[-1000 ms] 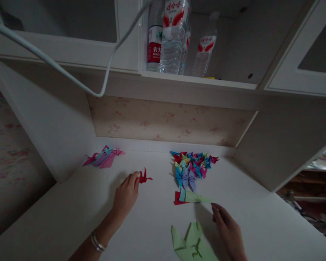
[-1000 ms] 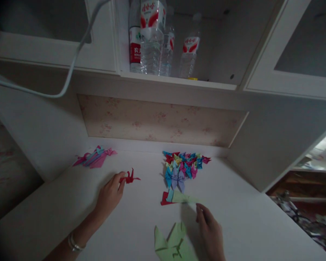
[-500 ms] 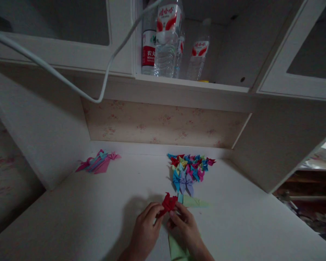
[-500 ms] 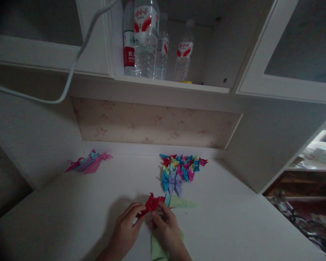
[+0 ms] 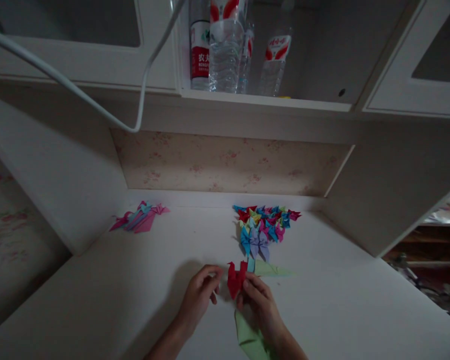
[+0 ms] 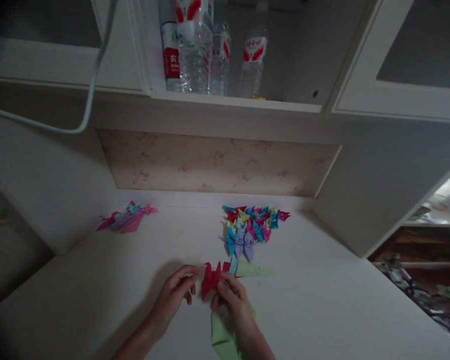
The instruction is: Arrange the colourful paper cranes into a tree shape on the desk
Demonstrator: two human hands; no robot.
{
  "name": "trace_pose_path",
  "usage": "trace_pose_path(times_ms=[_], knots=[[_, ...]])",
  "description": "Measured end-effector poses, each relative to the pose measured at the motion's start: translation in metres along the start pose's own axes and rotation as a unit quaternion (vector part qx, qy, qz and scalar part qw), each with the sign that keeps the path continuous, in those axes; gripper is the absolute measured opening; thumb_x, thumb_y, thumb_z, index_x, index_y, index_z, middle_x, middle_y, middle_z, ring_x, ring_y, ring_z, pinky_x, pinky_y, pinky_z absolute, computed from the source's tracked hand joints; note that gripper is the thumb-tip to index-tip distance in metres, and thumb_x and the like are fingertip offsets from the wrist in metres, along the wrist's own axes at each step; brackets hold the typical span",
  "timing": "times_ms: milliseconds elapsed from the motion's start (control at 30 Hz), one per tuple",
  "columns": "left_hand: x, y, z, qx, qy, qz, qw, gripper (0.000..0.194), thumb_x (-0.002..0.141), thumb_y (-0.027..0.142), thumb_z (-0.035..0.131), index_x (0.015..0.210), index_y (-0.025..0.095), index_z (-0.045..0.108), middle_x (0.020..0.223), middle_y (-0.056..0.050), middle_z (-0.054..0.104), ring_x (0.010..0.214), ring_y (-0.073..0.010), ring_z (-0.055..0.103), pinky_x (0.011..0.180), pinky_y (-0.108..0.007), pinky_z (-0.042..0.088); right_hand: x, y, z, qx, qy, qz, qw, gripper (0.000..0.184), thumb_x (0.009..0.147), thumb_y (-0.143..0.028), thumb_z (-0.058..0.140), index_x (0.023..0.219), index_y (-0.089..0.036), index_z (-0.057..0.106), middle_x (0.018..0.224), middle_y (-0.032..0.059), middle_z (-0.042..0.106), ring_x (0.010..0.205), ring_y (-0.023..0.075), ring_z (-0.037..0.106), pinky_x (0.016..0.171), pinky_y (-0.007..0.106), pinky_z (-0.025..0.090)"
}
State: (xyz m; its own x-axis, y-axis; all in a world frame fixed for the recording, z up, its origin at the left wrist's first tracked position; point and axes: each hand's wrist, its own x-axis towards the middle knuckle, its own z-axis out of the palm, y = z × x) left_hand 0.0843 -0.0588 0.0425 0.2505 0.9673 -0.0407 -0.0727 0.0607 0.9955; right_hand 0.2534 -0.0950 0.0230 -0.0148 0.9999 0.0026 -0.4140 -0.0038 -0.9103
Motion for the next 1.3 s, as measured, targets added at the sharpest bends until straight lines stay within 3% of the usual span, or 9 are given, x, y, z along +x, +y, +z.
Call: trace_pose_path(times_ms=[167, 433, 733, 867, 1000, 1067, 1167, 1233, 1300], knots=[[-0.004, 0.0, 0.007, 0.036, -0.038, 0.053, 0.997, 0.029, 0.082, 0.043, 0.06, 0.091, 0.016, 0.067, 0.082, -0.001, 0.057, 0.045, -0.004, 0.041, 0.039, -0.018, 0.03, -0.002, 0.005, 0.004, 0.013, -0.013, 0.012, 1.0, 0.032, 0.08, -0.043, 0.065, 0.1, -0.018, 0.069, 0.055, 0.001, 0.062, 0.05, 0.0146, 0.054, 0.053, 0.026, 0.038], [-0.003, -0.001, 0.005, 0.043, -0.072, -0.004, 0.996, 0.036, 0.08, 0.048, 0.061, 0.082, 0.012, 0.068, 0.05, 0.006, 0.045, 0.043, -0.0071, 0.039, 0.042, -0.019, 0.03, 0.0, 0.001, 0.008, 0.004, 0.015, 0.011, 1.0, 0.031, 0.076, -0.047, 0.068, 0.087, -0.019, 0.07, 0.073, 0.0035, 0.066, 0.064, 0.0159, 0.057, 0.061, 0.026, 0.041], [-0.001, 0.0, 0.01, 0.062, -0.047, -0.002, 0.997, 0.042, 0.078, 0.054, 0.061, 0.078, 0.012, 0.068, 0.049, 0.006, 0.044, 0.042, -0.0066, 0.038, 0.042, -0.02, 0.028, 0.0, 0.003, 0.002, -0.043, 0.02, 0.008, 0.999, 0.039, 0.079, -0.053, 0.063, 0.074, -0.015, 0.063, 0.055, 0.0003, 0.059, 0.048, 0.0117, 0.052, 0.05, 0.024, 0.036], [-0.001, -0.001, 0.008, 0.054, -0.017, -0.007, 0.998, 0.045, 0.075, 0.055, 0.064, 0.082, 0.011, 0.069, 0.052, 0.006, 0.045, 0.041, -0.0055, 0.037, 0.04, -0.019, 0.026, 0.001, 0.002, 0.003, -0.067, 0.027, 0.012, 0.997, 0.04, 0.082, -0.054, 0.059, 0.086, -0.015, 0.064, 0.058, 0.0001, 0.061, 0.044, 0.0113, 0.053, 0.046, 0.023, 0.035], [0.003, -0.005, -0.001, 0.028, 0.018, -0.043, 0.999, 0.047, 0.077, 0.054, 0.062, 0.093, 0.01, 0.069, 0.04, 0.009, 0.039, 0.036, -0.0051, 0.03, 0.037, -0.018, 0.02, 0.006, 0.01, 0.001, -0.053, 0.088, 0.007, 0.995, 0.045, 0.081, -0.058, 0.058, 0.095, -0.016, 0.063, 0.072, 0.0009, 0.063, 0.039, 0.0081, 0.049, 0.039, 0.021, 0.032], [0.007, -0.005, -0.005, -0.003, 0.051, -0.045, 0.998, 0.044, 0.075, 0.05, 0.064, 0.095, 0.011, 0.068, 0.046, 0.006, 0.049, 0.037, -0.0058, 0.036, 0.035, -0.017, 0.023, 0.008, 0.017, -0.001, -0.077, 0.098, 0.024, 0.992, 0.044, 0.08, -0.059, 0.058, 0.089, -0.016, 0.063, 0.065, -0.001, 0.06, 0.038, 0.007, 0.043, 0.037, 0.021, 0.03], [0.014, 0.004, -0.002, -0.019, 0.078, -0.024, 0.996, 0.037, 0.072, 0.045, 0.067, 0.092, 0.014, 0.067, 0.076, -0.002, 0.067, 0.049, -0.0086, 0.053, 0.036, -0.017, 0.033, 0.009, 0.025, -0.002, -0.16, 0.055, 0.046, 0.985, 0.038, 0.081, -0.053, 0.058, 0.081, -0.016, 0.064, 0.057, -0.0025, 0.058, 0.041, 0.0079, 0.042, 0.041, 0.021, 0.03], [0.022, 0.014, 0.01, 0.014, 0.062, -0.006, 0.998, 0.035, 0.074, 0.045, 0.065, 0.091, 0.015, 0.067, 0.088, -0.006, 0.069, 0.056, -0.0111, 0.059, 0.038, -0.018, 0.037, 0.009, 0.026, -0.001, -0.226, 0.024, 0.041, 0.973, 0.033, 0.083, -0.048, 0.054, 0.079, -0.017, 0.065, 0.058, -0.0017, 0.059, 0.046, 0.0092, 0.045, 0.045, 0.021, 0.032], [0.034, 0.024, 0.031, 0.08, 0.023, 0.014, 0.996, 0.036, 0.079, 0.046, 0.059, 0.093, 0.014, 0.068, 0.084, -0.006, 0.07, 0.055, -0.0129, 0.061, 0.038, -0.019, 0.039, 0.008, 0.024, 0.0, -0.284, 0.008, 0.028, 0.958, 0.031, 0.085, -0.043, 0.051, 0.076, -0.017, 0.066, 0.061, -0.0007, 0.062, 0.05, 0.0105, 0.049, 0.049, 0.022, 0.033]])
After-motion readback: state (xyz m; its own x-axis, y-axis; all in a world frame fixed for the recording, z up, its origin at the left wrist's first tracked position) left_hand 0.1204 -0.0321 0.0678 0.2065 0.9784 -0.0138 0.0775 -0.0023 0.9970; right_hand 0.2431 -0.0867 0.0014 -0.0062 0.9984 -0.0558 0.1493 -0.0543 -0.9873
